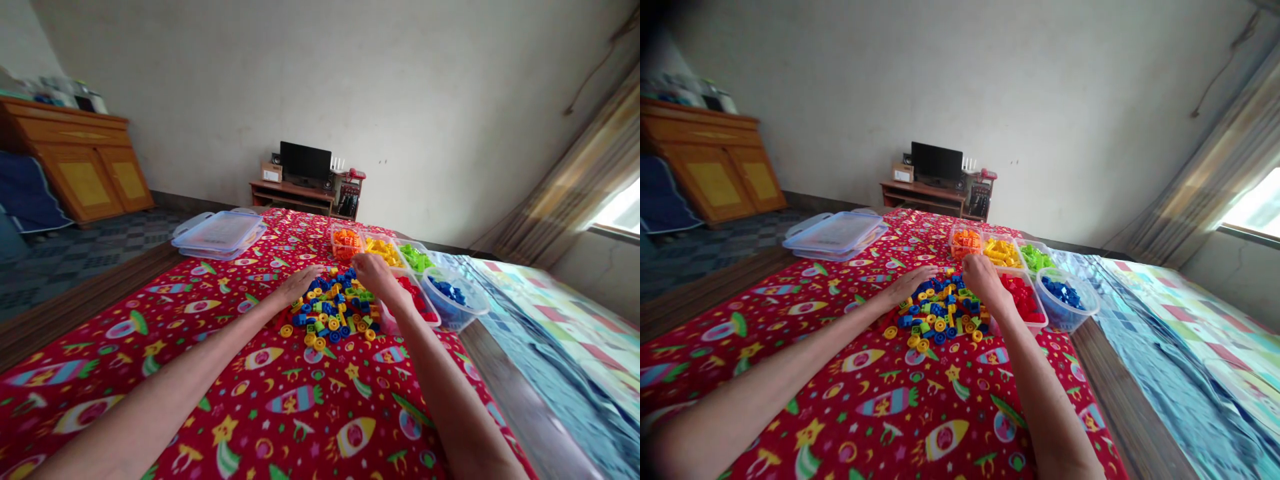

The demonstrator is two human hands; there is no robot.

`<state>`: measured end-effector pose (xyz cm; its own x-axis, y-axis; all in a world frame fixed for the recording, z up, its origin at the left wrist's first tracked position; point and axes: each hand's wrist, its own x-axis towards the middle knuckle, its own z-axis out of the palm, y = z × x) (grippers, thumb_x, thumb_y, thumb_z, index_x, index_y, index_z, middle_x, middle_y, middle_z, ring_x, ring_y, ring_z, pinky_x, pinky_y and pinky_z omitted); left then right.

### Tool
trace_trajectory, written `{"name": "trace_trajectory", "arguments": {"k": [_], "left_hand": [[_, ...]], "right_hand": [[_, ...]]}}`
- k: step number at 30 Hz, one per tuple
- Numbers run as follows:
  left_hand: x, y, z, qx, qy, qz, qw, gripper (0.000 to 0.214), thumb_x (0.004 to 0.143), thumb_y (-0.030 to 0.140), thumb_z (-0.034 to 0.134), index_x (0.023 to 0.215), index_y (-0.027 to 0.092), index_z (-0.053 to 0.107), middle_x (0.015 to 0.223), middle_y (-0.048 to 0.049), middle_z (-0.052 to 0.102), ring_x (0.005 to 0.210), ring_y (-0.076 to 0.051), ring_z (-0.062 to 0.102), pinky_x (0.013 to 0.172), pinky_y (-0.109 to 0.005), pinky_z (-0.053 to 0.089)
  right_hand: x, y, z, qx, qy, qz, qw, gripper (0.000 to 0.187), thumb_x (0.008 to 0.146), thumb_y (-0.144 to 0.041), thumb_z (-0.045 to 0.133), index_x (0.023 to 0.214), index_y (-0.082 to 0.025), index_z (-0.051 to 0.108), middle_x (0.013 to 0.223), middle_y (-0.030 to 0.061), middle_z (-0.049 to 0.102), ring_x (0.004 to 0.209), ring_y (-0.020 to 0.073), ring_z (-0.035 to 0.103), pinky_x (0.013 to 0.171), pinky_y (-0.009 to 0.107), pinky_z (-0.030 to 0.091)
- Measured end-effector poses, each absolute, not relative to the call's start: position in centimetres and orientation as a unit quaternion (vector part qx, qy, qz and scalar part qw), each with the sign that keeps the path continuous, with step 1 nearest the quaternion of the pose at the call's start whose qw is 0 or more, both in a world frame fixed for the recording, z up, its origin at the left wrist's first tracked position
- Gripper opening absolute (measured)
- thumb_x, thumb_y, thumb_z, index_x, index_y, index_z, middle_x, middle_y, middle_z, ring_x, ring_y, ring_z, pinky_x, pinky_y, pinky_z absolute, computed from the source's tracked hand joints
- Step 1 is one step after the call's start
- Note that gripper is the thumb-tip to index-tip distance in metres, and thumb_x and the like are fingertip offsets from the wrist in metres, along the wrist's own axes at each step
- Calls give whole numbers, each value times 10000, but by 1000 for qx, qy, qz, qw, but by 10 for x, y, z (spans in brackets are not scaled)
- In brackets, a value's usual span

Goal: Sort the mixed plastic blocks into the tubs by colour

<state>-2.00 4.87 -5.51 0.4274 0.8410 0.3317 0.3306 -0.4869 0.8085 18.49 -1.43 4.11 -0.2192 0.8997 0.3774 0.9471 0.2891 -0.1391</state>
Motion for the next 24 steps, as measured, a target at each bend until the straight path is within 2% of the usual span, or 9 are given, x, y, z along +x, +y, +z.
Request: {"name": "trace_trajectory", "arguments": {"k": [3, 7, 11, 15, 18, 24], "left_hand": [[-20, 50, -57, 749, 341, 396, 408, 535, 893, 535, 332, 1205, 163, 558, 1295, -93, 597, 1188, -226, 559, 1057, -394, 398], [-22, 46, -55, 738, 351, 392, 422, 586, 876, 593, 367, 1242, 169, 538, 1274, -93, 614, 1192, -244, 557, 1066, -418, 389], [-22, 42, -51, 750, 347, 388, 408, 611, 872, 609, 375, 1240, 152, 540, 1258, -109, 621, 1194, -248, 555, 1071, -413, 381], [-23, 43, -49, 762, 353, 379, 388, 602, 862, 614, 398, 1213, 156, 569, 1217, -102, 647, 1166, -251, 572, 1046, -403, 402], [-25, 45, -49, 777, 344, 361, 385, 581, 821, 603, 488, 1180, 160, 600, 1152, -91, 680, 1114, -264, 599, 985, -406, 447], [-27, 44, -50, 785, 320, 348, 401, 530, 788, 504, 573, 1169, 138, 606, 1130, -108, 688, 1083, -272, 614, 921, -405, 480]], "right_hand": [[187, -14, 30, -580, -800, -39, 152, 253, 811, -58, 407, 824, -123, 652, 734, 74, 647, 635, 139, 507, 596, 246, 339], [189, -14, 17, -581, -803, -42, 127, 347, 794, -24, 387, 1059, -84, 602, 966, 138, 659, 866, 191, 572, 769, 278, 418], [185, -12, 3, -576, -812, -34, 88, 404, 792, -20, 390, 1143, -83, 581, 1059, 153, 645, 1018, 206, 560, 896, 299, 413], [177, -10, -1, -565, -815, -8, 126, 469, 774, -15, 409, 1206, -87, 577, 1123, 145, 646, 1076, 210, 556, 933, 299, 407], [175, -9, 6, -570, -801, 6, 185, 523, 742, -1, 406, 1227, -83, 581, 1122, 144, 658, 1047, 206, 575, 902, 293, 426], [183, -7, 21, -606, -765, 24, 215, 487, 702, -18, 432, 1135, -81, 648, 828, 99, 699, 761, 185, 622, 726, 268, 463]]}}
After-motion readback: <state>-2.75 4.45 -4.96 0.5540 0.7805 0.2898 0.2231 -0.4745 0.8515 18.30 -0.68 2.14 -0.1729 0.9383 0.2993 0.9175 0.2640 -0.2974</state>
